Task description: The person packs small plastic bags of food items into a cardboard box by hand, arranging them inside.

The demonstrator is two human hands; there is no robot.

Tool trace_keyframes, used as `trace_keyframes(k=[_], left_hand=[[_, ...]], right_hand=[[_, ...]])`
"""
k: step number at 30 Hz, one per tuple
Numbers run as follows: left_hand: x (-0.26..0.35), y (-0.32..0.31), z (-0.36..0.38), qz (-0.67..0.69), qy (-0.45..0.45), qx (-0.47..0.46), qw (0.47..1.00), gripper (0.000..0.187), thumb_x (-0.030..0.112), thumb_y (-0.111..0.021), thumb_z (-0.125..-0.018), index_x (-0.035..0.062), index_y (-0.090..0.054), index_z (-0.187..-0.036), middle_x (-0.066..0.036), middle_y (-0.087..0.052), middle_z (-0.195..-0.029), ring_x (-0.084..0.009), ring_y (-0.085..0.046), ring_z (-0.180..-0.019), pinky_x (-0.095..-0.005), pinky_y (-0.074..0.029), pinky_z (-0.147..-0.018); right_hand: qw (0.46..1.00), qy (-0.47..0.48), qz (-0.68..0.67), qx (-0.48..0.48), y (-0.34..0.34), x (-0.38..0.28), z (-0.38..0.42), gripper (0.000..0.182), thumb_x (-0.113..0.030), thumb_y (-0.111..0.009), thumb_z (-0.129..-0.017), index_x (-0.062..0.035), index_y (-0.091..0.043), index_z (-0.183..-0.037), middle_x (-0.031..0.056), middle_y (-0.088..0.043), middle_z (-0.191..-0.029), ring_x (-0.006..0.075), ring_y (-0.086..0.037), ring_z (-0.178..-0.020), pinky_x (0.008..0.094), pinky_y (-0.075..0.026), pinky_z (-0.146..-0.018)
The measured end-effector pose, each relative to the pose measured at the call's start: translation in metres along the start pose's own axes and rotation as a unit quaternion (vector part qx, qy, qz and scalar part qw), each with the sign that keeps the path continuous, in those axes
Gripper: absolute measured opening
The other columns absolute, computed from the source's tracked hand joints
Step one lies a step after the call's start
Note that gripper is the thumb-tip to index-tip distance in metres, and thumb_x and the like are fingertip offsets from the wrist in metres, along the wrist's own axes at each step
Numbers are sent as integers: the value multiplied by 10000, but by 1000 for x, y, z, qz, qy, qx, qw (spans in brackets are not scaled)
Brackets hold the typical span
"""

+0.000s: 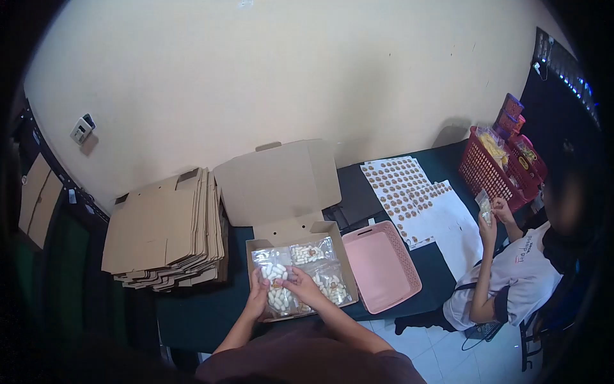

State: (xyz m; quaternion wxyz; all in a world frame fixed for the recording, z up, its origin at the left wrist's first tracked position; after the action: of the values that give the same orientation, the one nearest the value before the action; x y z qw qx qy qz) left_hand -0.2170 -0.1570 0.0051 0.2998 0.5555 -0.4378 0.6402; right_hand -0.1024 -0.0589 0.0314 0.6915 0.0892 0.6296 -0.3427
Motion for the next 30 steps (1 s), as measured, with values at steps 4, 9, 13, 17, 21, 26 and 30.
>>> trace_keyframes(k=[4,9,13,17,21,26,30], left_hand=[[17,-8,2,-75,-49,-19,996,462,226,-380,-951,45,-157,-1314,-165,-339,-1269,-212,-340,-1174,-311,-277,-986],[11,-2,8,-33,25,11,999,476,242,-407,-943,34,-178,-1305,-152,-334,-1280,-215,-334,-1188,-317,-271,-993],[13,-7,9,-44,-22,-16,999,464,225,-427,-937,28,-194,-1286,-151,-345,-1263,-208,-329,-1187,-313,-266,-994],[-3,2,9,-9,35,27,999,440,218,-411,-942,22,-205,-1279,-150,-343,-1260,-199,-329,-1181,-303,-264,-993],[8,-8,11,19,35,9,999,499,154,-518,-888,33,-227,-1275,-136,-365,-1240,-196,-361,-1156,-305,-298,-973],[15,-14,10,-3,22,-28,999,635,56,-632,-789,39,-236,-1285,-121,-392,-1196,-188,-394,-1129,-312,-328,-958],[19,-14,11,-79,-24,-53,995,635,54,-630,-789,41,-239,-1289,-120,-402,-1183,-184,-406,-1114,-303,-335,-947]], right_hand=[[999,19,-22,-29,11,20,-10,411,-144,-564,-869,-23,-416,-1233,33,-589,-988,65,-545,-791,188,-432,-710],[998,1,-54,-26,6,11,-3,373,-97,-525,-884,-11,-413,-1230,60,-579,-1042,95,-557,-927,231,-440,-787],[998,32,-28,-44,8,19,-7,359,-118,-511,-896,-6,-415,-1224,57,-585,-1026,100,-563,-914,231,-445,-785],[998,-11,-60,-23,9,17,-5,392,-110,-535,-882,-4,-400,-1235,72,-601,-980,108,-568,-890,240,-446,-783],[999,19,-21,-35,4,7,2,416,-122,-543,-879,-12,-389,-1249,66,-604,-965,103,-568,-873,232,-442,-777],[997,-9,-70,-34,7,8,3,400,-102,-550,-871,-8,-409,-1233,63,-595,-1000,107,-559,-914,232,-437,-802],[997,20,-58,-44,5,8,4,398,-67,-565,-854,3,-417,-1217,83,-590,-1014,115,-557,-933,242,-442,-815]])
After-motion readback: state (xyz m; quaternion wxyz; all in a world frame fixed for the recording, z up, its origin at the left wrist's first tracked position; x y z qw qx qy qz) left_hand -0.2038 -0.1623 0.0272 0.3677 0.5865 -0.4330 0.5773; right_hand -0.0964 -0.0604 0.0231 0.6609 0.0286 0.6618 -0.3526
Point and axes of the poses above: each hand's wrist, its own z-axis away from the middle knuckle, its own y-axis out of the back of the hand, x = y × z, the point moved 2 cm from there along -z, towards the middle knuckle
